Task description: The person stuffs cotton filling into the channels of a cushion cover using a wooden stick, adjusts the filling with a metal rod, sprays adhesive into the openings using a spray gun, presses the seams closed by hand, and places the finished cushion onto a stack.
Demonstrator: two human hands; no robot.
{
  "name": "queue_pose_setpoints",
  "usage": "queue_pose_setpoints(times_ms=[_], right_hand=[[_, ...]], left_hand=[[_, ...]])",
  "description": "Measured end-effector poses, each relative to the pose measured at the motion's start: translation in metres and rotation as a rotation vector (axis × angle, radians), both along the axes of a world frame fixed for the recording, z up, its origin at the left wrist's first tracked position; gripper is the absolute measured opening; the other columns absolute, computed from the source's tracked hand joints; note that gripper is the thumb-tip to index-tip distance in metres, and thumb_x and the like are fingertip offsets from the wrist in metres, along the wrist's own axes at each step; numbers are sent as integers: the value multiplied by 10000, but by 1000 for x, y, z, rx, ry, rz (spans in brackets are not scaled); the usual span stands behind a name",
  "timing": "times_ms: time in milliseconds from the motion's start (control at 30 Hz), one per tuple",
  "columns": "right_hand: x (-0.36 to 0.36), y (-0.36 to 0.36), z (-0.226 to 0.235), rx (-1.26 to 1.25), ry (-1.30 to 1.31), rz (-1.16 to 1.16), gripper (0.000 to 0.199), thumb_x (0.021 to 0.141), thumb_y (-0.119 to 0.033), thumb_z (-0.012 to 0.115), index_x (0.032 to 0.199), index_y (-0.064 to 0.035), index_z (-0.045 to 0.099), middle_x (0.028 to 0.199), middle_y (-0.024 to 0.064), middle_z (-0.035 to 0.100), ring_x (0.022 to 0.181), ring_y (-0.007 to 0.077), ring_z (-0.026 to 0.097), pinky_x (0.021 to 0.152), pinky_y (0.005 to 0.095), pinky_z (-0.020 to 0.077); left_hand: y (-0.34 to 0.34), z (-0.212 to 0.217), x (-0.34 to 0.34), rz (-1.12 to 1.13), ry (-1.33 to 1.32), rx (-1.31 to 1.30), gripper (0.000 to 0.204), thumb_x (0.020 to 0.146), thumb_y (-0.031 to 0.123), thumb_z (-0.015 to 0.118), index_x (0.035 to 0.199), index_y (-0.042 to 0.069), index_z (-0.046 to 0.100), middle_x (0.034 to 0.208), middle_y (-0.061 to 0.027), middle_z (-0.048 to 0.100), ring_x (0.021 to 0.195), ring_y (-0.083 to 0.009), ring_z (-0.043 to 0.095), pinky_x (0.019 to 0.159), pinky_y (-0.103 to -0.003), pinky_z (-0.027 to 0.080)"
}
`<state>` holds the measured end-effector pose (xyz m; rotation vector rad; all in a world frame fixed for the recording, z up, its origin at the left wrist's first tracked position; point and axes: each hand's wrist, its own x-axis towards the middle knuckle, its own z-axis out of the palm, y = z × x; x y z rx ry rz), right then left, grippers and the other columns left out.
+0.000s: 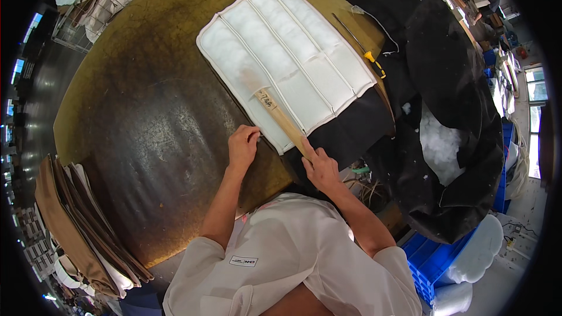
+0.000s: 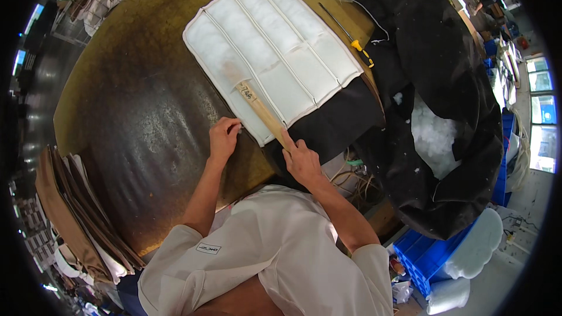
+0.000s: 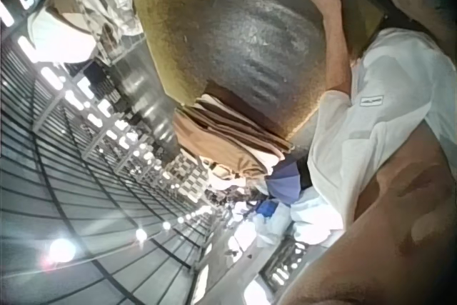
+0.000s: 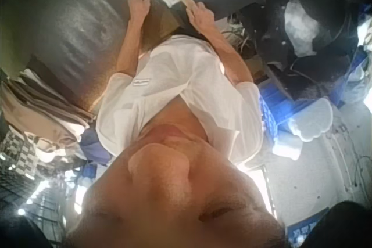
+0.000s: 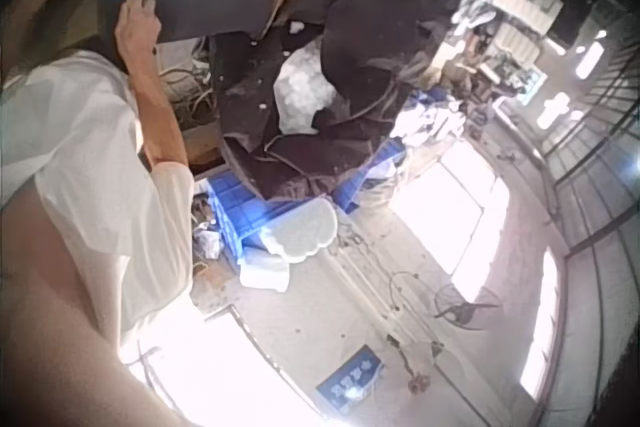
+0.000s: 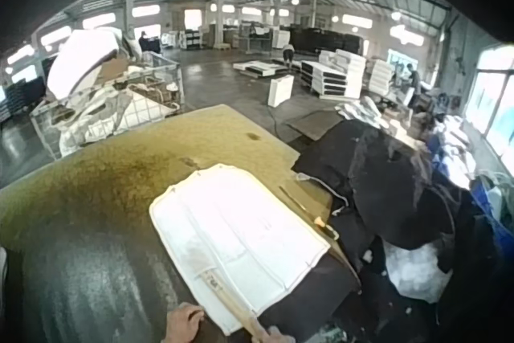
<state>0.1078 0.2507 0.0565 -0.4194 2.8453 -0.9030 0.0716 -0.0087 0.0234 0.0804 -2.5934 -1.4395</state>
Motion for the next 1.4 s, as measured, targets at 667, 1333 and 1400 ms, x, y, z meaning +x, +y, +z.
queue_pose_setpoints(times_ms=[667, 1333, 1400], right_hand=[[117, 115, 39, -67, -144, -289, 677, 820, -148, 795, 1454, -145, 558, 1037, 216, 715, 853, 392, 709, 763, 419, 583], [-60, 363, 51, 646, 161, -834, 1015, 747, -486, 815, 1555, -77, 355, 1453, 257, 468, 1321, 451, 468, 1005, 566, 470], [-80, 430, 26, 668, -110, -1021, 1138, 710, -556, 830, 1587, -80, 282, 1554, 268, 351, 1405, 487, 388, 1085, 589, 413]], left_hand=[[-26, -1, -169, 212, 510, -292, 85, 872, 53, 683, 950, 70, 712, 934, -110, 706, 870, -339, 669, 786, -438, 535], [224, 17, -116, 268, -330, 989, 353, 1005, 91, 627, 1324, 47, 483, 862, -60, 587, 749, -173, 599, 704, -313, 535], [224, 22, -129, 291, -289, 952, 346, 1003, 89, 626, 1317, 41, 489, 864, -58, 583, 745, -164, 591, 672, -304, 522]])
